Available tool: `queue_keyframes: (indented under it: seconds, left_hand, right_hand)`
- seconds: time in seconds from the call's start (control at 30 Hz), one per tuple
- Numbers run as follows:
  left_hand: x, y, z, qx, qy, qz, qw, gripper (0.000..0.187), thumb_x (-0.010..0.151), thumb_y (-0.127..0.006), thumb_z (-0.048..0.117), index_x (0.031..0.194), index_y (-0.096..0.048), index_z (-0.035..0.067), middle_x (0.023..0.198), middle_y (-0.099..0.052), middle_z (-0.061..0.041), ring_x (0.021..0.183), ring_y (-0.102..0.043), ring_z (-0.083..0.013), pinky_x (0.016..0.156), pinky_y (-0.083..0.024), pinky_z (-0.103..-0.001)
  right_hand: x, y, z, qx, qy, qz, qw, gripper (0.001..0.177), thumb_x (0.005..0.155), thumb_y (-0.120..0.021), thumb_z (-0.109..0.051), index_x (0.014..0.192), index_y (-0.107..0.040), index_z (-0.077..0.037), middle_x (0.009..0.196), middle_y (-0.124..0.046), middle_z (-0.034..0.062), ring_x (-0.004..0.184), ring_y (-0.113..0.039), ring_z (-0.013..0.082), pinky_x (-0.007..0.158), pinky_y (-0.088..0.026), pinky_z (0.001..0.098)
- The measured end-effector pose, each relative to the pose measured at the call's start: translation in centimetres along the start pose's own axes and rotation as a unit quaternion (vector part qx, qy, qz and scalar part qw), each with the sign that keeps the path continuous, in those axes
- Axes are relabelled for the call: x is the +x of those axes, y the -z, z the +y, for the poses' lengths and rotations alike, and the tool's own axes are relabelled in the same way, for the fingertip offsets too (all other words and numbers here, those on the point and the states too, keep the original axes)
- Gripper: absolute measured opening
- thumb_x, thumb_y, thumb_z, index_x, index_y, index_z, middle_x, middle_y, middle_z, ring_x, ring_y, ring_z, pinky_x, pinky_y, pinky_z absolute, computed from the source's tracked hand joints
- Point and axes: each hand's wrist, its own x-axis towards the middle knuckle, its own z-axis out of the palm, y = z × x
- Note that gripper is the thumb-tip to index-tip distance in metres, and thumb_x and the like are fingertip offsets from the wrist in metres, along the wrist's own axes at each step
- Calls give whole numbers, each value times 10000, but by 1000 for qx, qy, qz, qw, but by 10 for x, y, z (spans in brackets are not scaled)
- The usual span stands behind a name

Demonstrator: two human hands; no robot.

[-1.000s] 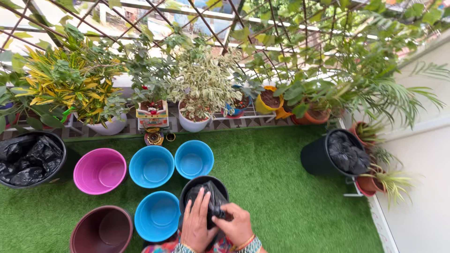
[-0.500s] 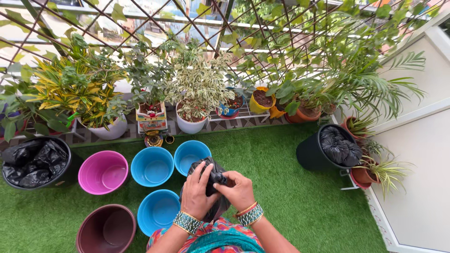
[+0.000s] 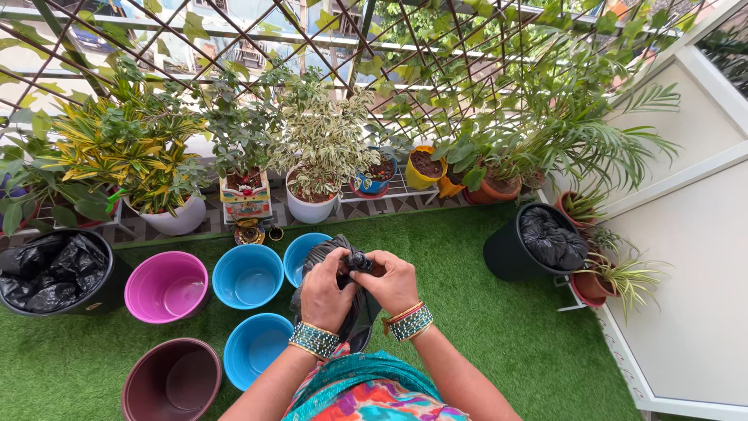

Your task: The person ties a black plastic bag inside a black bucket, then lifts the tied bag and places it into a larger black container. The person adjusts the bag inside the container.

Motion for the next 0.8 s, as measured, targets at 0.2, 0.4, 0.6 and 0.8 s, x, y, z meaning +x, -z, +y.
queue_keyframes:
  seconds: [0.2,0.4,0.6,0.8]
  left_hand:
    - [11,-7,-7,-45,3,-19,999,464,737,-768,59,1184,-659,123,905,-723,-115,855,-707,-310,760,-559,-421]
    - [20,-3,-9,-38,16,-21,999,357,738,-787,77,1084,-702,102,916,-750,-124,852,-730,-308,733,-573,-408]
    - [30,7,-12,-31,32,-18,999,306,733,-814,116,1023,-717,114,850,-749,-109,794,-740,-285,693,-565,-389]
    - [42,16,-11,-23,47,-15,999,317,731,-846,123,1021,-721,95,844,-745,-106,749,-730,-257,652,-558,-368]
  right_hand:
    - [5,3,0,7,-14,3,1000,240,740,-858,-107,960,-776,-56,815,-767,-34,734,-692,30,670,-575,224]
    - [13,8,6,39,-11,-87,995,306,782,-848,-101,1053,-714,-52,925,-751,-16,837,-710,51,768,-592,241]
    - [18,26,15,79,-34,-174,981,543,771,-822,-70,1278,-632,-108,995,-700,11,909,-671,96,821,-584,280]
    - [13,25,51,-19,-94,-111,989,855,688,-908,-136,1433,-490,-177,1431,-543,114,1292,-574,283,973,-567,420]
